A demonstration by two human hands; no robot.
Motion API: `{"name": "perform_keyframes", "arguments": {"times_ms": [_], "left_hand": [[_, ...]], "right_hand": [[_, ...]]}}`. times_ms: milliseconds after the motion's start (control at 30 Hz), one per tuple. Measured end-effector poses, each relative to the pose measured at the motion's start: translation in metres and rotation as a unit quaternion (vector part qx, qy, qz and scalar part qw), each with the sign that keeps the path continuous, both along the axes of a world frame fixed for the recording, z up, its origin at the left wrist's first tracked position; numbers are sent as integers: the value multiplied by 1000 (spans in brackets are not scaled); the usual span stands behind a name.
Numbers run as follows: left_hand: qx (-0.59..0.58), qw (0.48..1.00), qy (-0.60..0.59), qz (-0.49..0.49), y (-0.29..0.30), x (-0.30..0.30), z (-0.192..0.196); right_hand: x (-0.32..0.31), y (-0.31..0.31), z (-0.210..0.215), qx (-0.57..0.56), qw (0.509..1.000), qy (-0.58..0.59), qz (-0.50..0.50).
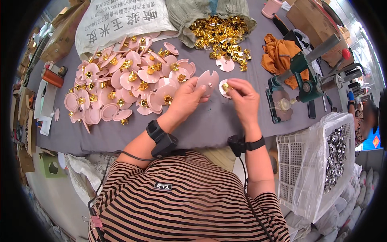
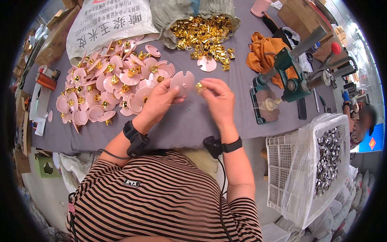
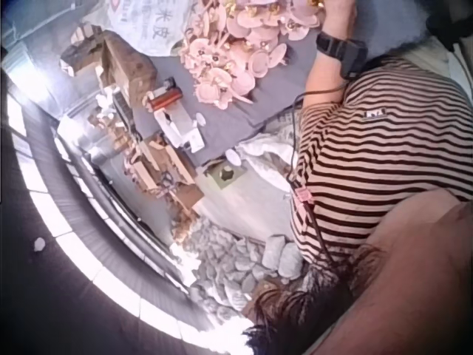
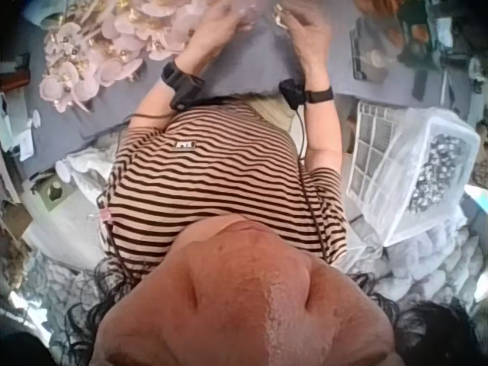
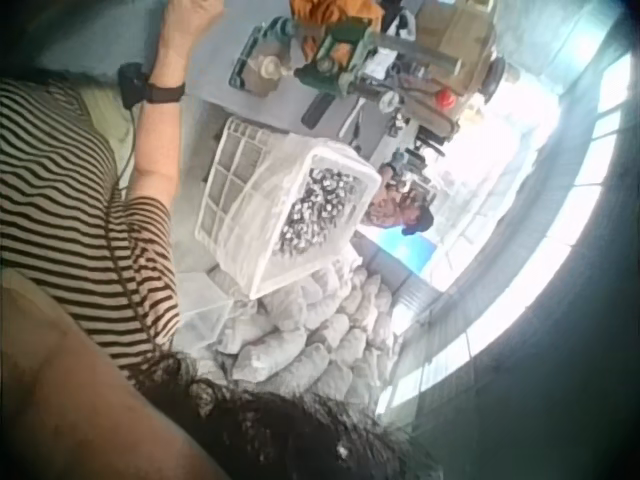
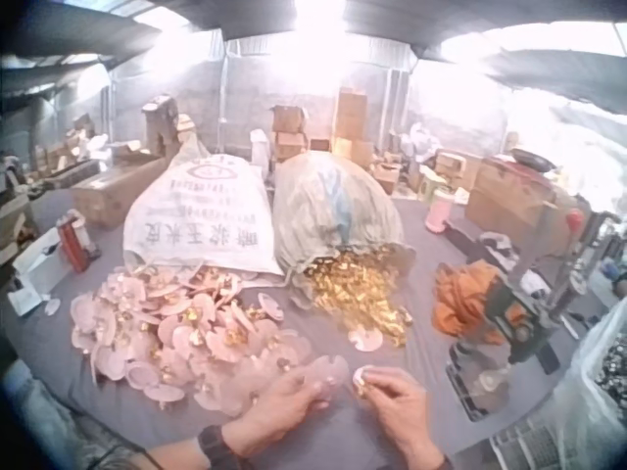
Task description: Assembling gold-colored metal fittings into pink circular plastic bases using manual manipulation and a hand press.
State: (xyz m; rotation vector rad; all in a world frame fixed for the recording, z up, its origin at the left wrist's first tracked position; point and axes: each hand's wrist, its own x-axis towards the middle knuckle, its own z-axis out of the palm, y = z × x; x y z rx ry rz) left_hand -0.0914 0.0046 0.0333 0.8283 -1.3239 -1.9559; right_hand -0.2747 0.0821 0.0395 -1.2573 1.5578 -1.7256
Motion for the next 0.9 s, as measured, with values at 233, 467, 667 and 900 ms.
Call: {"name": "perform_keyframes", "arguments": {"times_ms": [233, 467, 667, 900], "left_hand": [[-163, 981, -98, -41, 9, -3, -1], [-313, 944, -107, 5, 17, 3, 12], [-348, 932, -98, 40, 33, 9, 24], [-394, 912, -102, 58, 34, 17, 28]], "right_hand": [[12, 13, 4, -29, 990, 138, 27], [18, 19, 6, -26, 992, 117, 43], [37, 24, 6, 22, 963, -266, 41], [40, 28, 10, -71, 991, 112, -33]]}}
